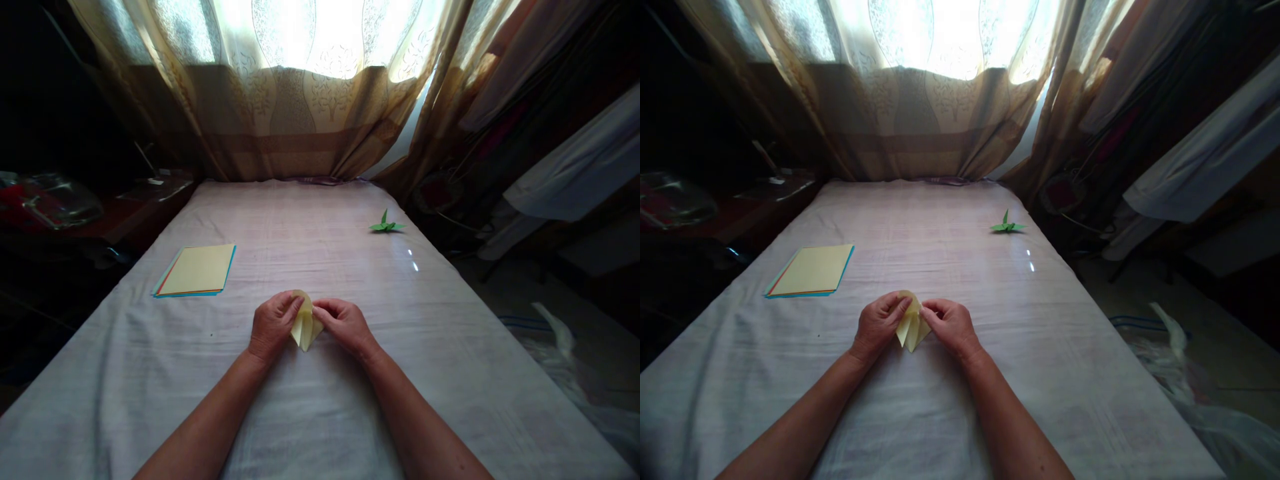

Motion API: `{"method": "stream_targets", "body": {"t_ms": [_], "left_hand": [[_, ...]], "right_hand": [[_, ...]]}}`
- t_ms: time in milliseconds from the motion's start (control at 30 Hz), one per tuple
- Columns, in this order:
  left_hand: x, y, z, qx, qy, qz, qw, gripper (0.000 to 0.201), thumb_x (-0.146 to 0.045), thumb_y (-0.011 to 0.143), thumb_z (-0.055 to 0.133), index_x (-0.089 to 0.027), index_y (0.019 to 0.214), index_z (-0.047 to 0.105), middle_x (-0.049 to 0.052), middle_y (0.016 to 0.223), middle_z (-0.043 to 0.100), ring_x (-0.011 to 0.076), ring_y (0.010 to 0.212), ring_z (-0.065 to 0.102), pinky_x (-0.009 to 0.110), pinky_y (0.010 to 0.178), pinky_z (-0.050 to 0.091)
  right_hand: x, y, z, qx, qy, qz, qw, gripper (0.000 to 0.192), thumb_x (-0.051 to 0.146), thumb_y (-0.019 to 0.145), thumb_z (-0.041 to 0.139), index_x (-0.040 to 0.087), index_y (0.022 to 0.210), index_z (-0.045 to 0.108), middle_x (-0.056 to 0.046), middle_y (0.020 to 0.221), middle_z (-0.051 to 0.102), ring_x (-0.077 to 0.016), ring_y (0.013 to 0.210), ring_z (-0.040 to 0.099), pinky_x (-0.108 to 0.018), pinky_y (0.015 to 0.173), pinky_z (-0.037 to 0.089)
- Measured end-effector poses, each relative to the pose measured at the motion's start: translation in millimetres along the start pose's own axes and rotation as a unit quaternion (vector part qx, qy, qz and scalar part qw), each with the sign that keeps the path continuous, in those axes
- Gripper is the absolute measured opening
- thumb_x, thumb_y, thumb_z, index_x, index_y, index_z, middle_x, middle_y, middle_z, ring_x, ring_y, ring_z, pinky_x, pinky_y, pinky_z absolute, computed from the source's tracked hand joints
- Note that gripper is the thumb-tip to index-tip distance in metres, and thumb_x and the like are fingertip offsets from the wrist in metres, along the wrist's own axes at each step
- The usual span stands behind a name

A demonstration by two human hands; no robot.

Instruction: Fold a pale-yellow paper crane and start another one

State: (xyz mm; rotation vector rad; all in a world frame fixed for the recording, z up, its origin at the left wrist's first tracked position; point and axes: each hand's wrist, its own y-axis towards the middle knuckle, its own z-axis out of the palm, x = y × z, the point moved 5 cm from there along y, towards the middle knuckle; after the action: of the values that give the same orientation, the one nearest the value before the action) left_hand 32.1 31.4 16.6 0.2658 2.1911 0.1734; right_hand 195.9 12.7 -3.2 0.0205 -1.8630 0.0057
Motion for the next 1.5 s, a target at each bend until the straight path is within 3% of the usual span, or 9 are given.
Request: {"method": "stream_targets", "body": {"t_ms": [200,333,500,667,900,1033,1200,1300,1500], "left_hand": [[-4.3,-2.3,-1.5,0.006,0.01,-0.004,1.0,0.026,-0.04,0.092,0.049,-0.022,0.096,0.068,0.001,0.084,0.073,0.0154,0.075,0.066,0.023,0.07,0.048],[-10.4,-2.0,-2.3,0.02,0.058,-0.017,0.998,0.033,-0.045,0.084,0.061,-0.023,0.108,0.062,0.0,0.084,0.071,0.017,0.072,0.065,0.024,0.065,0.046],[-13.9,0.7,-0.9,0.001,0.077,-0.053,0.996,0.025,-0.042,0.081,0.064,-0.024,0.098,0.061,-0.004,0.074,0.066,0.0159,0.067,0.063,0.023,0.063,0.044],[-7.1,2.4,0.1,-0.018,0.004,-0.056,0.998,0.016,-0.035,0.081,0.061,-0.024,0.091,0.064,-0.004,0.07,0.065,0.0148,0.065,0.062,0.023,0.063,0.044],[0.9,2.2,9.5,0.008,-0.095,-0.034,0.995,0.019,-0.034,0.083,0.058,-0.022,0.096,0.066,0.001,0.088,0.073,0.017,0.082,0.068,0.025,0.075,0.051],[4.7,2.5,6.0,0.039,-0.125,-0.019,0.991,0.036,-0.04,0.082,0.059,-0.02,0.111,0.063,0.006,0.105,0.073,0.0203,0.095,0.069,0.03,0.085,0.053],[14.9,-3.6,-22.9,0.045,-0.028,-0.006,0.999,0.039,-0.045,0.081,0.059,-0.02,0.109,0.066,0.008,0.11,0.071,0.0215,0.093,0.067,0.033,0.081,0.054],[17.2,-9.1,-34.8,0.04,0.042,-0.006,0.998,0.032,-0.045,0.081,0.057,-0.021,0.098,0.07,0.006,0.099,0.072,0.0203,0.085,0.066,0.032,0.079,0.053],[18.2,-8.9,-28.2,0.059,0.058,-0.045,0.996,0.029,-0.043,0.083,0.054,-0.021,0.091,0.071,0.003,0.091,0.073,0.0189,0.082,0.065,0.028,0.078,0.051]], "right_hand": [[1.3,-1.5,1.3,-0.009,-0.092,-0.022,0.995,0.027,0.039,0.082,0.06,0.024,0.099,0.075,-0.002,0.089,0.075,-0.0175,0.075,0.067,-0.029,0.074,0.053],[3.3,-2.4,2.3,-0.008,-0.098,-0.027,0.995,0.025,0.039,0.083,0.06,0.024,0.095,0.075,-0.001,0.083,0.074,-0.0158,0.069,0.065,-0.026,0.068,0.051],[5.6,-3.9,1.0,-0.018,-0.119,-0.036,0.992,0.022,0.036,0.082,0.06,0.025,0.093,0.075,0.0,0.08,0.072,-0.0147,0.067,0.062,-0.026,0.066,0.048],[3.0,-2.8,0.1,-0.023,-0.116,-0.02,0.993,0.023,0.031,0.079,0.061,0.024,0.095,0.075,-0.001,0.082,0.074,-0.0162,0.07,0.064,-0.027,0.069,0.05],[14.1,-4.4,0.1,-0.04,-0.203,0.015,0.978,0.016,0.029,0.081,0.059,0.026,0.085,0.075,0.001,0.08,0.075,-0.016,0.073,0.068,-0.024,0.07,0.047],[17.7,-5.0,-0.4,-0.053,-0.242,0.03,0.968,0.016,0.027,0.082,0.059,0.027,0.083,0.075,0.002,0.081,0.076,-0.0152,0.075,0.068,-0.023,0.069,0.045],[17.0,-4.7,-1.3,-0.058,-0.261,0.042,0.963,0.017,0.026,0.081,0.058,0.028,0.08,0.074,0.002,0.077,0.075,-0.0145,0.072,0.067,-0.022,0.066,0.042],[17.8,-4.7,-1.6,-0.059,-0.272,0.047,0.959,0.017,0.027,0.081,0.057,0.028,0.079,0.074,0.003,0.075,0.075,-0.0145,0.071,0.067,-0.022,0.065,0.04],[18.0,-3.7,-1.1,-0.05,-0.281,0.054,0.957,0.019,0.03,0.083,0.057,0.029,0.08,0.075,0.003,0.078,0.075,-0.0141,0.073,0.067,-0.022,0.063,0.039]]}}
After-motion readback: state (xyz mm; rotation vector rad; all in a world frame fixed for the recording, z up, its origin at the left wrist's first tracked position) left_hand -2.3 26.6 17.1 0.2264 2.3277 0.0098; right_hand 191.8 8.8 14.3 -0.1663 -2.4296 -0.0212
